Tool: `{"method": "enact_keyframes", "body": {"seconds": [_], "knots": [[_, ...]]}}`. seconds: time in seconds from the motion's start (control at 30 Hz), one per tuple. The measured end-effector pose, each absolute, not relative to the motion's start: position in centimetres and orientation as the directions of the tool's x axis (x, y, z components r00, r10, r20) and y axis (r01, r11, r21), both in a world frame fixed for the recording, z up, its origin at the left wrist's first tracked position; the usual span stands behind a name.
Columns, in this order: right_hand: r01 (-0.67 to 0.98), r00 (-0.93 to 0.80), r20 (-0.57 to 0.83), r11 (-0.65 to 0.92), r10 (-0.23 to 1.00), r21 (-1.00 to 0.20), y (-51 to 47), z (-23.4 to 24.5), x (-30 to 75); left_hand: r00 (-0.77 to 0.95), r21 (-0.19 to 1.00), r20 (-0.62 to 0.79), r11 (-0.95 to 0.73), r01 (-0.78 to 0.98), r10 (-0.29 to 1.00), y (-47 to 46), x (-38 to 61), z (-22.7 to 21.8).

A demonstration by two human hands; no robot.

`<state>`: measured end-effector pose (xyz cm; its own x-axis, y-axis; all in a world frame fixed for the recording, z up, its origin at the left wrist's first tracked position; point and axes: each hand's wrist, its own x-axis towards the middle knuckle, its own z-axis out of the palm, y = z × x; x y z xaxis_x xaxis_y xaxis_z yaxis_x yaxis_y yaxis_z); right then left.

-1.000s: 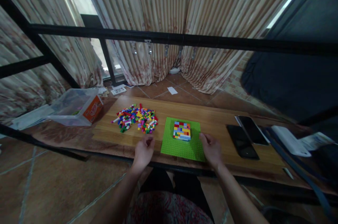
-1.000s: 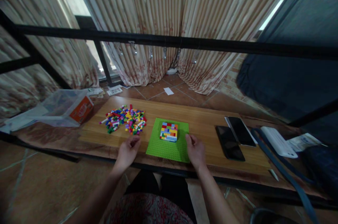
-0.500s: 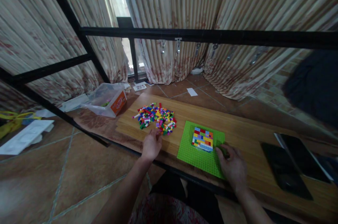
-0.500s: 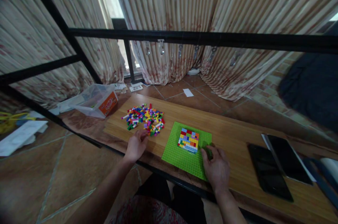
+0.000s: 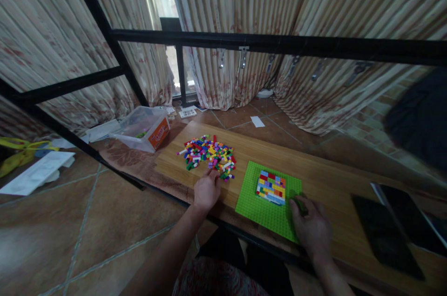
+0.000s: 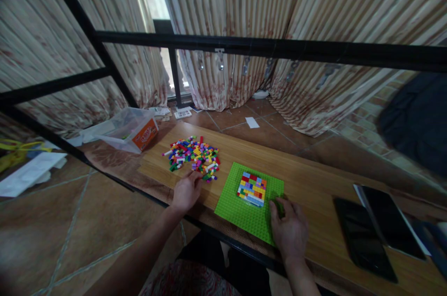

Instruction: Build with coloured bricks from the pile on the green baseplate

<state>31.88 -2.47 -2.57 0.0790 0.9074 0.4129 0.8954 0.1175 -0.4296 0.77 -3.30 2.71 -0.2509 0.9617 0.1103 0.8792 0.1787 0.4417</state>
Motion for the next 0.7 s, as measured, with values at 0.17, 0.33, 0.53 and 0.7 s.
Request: {"method": "enact_keyframes", "body": {"seconds": [0.17,0.33,0.53,0.7], "knots": [[0.894,0.070,0.425,0.132,0.903,-0.428,-2.5,-2.6,31.9,-0.257,0.511,0.162,0.141,0.848,0.953,-3.6,1.0,2.9],[0.901,0.077,0.423,0.118,0.903,-0.417,-2.5,-2.7,31.9,-0.414,0.598,0.285,0.177,0.782,0.864,-3.9,-1.5,3.0],[0.893,0.069,0.435,0.140,0.898,-0.429,-2.5,-2.8,32.0,-0.600,0.509,0.187,0.446,0.737,0.778,-3.3,-6.1,3.0],[0.891,0.055,0.468,0.168,0.882,-0.422,-2.4,-3.2,32.1,-0.599,0.508,0.135,0.465,0.725,0.789,-2.8,-7.1,3.1]]}}
